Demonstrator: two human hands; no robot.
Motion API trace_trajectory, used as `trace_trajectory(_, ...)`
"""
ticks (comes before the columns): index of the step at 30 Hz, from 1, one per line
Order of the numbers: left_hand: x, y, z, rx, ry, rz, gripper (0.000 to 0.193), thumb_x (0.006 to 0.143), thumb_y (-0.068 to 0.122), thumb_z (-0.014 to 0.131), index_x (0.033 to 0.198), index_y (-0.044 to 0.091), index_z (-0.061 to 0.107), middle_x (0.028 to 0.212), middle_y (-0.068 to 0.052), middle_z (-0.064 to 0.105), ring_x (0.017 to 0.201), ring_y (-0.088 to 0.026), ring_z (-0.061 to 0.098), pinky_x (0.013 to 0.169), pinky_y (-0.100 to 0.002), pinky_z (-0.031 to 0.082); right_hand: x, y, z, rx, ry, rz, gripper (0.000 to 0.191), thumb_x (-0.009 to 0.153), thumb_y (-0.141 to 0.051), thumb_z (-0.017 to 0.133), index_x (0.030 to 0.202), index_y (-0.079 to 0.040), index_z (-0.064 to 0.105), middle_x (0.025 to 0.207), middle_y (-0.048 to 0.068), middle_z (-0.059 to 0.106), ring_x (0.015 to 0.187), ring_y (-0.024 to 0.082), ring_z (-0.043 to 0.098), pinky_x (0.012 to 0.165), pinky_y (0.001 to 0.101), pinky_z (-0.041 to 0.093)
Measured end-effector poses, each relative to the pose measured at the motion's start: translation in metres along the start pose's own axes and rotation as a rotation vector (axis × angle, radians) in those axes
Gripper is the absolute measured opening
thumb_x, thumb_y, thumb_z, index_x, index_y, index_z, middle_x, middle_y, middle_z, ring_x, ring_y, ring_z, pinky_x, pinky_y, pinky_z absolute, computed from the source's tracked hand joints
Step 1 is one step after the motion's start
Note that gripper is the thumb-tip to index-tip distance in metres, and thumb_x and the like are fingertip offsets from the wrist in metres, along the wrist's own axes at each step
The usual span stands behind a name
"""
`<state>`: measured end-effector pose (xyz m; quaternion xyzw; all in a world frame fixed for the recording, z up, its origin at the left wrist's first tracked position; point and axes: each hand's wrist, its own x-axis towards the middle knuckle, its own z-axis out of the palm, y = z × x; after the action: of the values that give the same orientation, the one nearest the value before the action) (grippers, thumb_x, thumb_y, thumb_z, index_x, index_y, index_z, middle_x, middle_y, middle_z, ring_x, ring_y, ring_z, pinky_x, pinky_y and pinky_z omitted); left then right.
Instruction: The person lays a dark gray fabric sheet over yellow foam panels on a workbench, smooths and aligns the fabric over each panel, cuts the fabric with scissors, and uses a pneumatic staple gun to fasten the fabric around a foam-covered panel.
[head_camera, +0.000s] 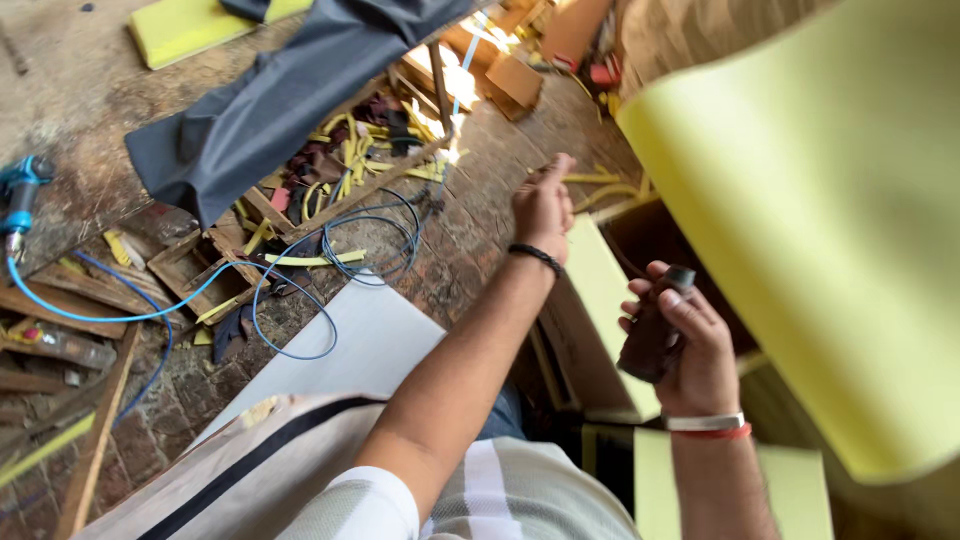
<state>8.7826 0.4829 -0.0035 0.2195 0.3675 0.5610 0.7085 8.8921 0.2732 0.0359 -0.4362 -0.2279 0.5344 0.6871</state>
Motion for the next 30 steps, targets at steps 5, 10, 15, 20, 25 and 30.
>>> trace_trajectory(5, 0.108, 0.062, -0.017, -0.146, 0.093, 0.126, 0.020, 0.096, 0.028, 0.071, 0.099, 0.008, 0.073, 0.057, 0.010, 0.040, 0.041, -0.003, 0.028, 0.035, -0.023, 0.020, 0.085, -0.016, 0.038, -0.023, -0.142, 0.104, 0.046, 0.094, -0.014, 0.064, 0.138, 0.000, 0.058, 0.112, 0.014, 0.071, 0.095, 0.024, 0.071, 0.084, 0.0401, 0.059)
trace_trajectory(10, 0.200, 0.131, -0.087, -0.072, 0.026, 0.266, 0.021, 0.101, 0.028, 0.065, 0.100, 0.008, 0.072, 0.055, 0.007, 0.041, 0.041, -0.005, 0.030, 0.037, -0.025, 0.022, 0.165, -0.003, 0.085, -0.087, -0.216, 0.167, 0.049, 0.091, -0.013, 0.064, 0.137, 0.001, 0.058, 0.110, 0.017, 0.072, 0.094, 0.026, 0.071, 0.081, 0.0407, 0.059)
trace_trajectory(15, 0.301, 0.207, -0.198, 0.077, -0.045, 0.258, 0.017, 0.102, 0.024, 0.066, 0.097, 0.009, 0.070, 0.054, 0.008, 0.038, 0.041, -0.005, 0.028, 0.038, -0.025, 0.020, 0.292, 0.038, 0.171, -0.101, -0.323, 0.174, 0.050, 0.093, -0.013, 0.064, 0.139, 0.004, 0.057, 0.109, 0.017, 0.070, 0.090, 0.024, 0.070, 0.078, 0.0368, 0.058)
trace_trajectory(20, 0.403, 0.264, -0.272, -0.003, 0.186, 0.137, 0.016, 0.101, 0.027, 0.063, 0.098, 0.011, 0.066, 0.054, 0.008, 0.034, 0.042, -0.006, 0.026, 0.039, -0.025, 0.020, 0.446, 0.086, 0.260, -0.167, -0.203, 0.279, 0.049, 0.089, -0.013, 0.065, 0.136, 0.001, 0.061, 0.106, 0.011, 0.069, 0.087, 0.021, 0.068, 0.073, 0.0361, 0.056)
trace_trajectory(25, 0.468, 0.317, -0.349, -0.158, 0.414, 0.095, 0.016, 0.100, 0.030, 0.064, 0.100, 0.013, 0.065, 0.058, 0.007, 0.034, 0.045, -0.006, 0.029, 0.042, -0.025, 0.023, 0.561, 0.137, 0.329, -0.254, -0.265, 0.345, 0.045, 0.091, -0.012, 0.064, 0.134, 0.002, 0.063, 0.103, 0.009, 0.068, 0.086, 0.022, 0.067, 0.074, 0.0367, 0.057)
trace_trajectory(30, 0.515, 0.358, -0.382, -0.070, 0.465, 0.163, 0.015, 0.100, 0.028, 0.064, 0.102, 0.014, 0.067, 0.064, 0.006, 0.044, 0.051, -0.006, 0.039, 0.047, -0.024, 0.031, 0.670, 0.180, 0.395, -0.147, -0.284, 0.377, 0.039, 0.093, -0.013, 0.062, 0.130, 0.000, 0.062, 0.100, 0.007, 0.066, 0.089, 0.021, 0.068, 0.078, 0.0375, 0.058)
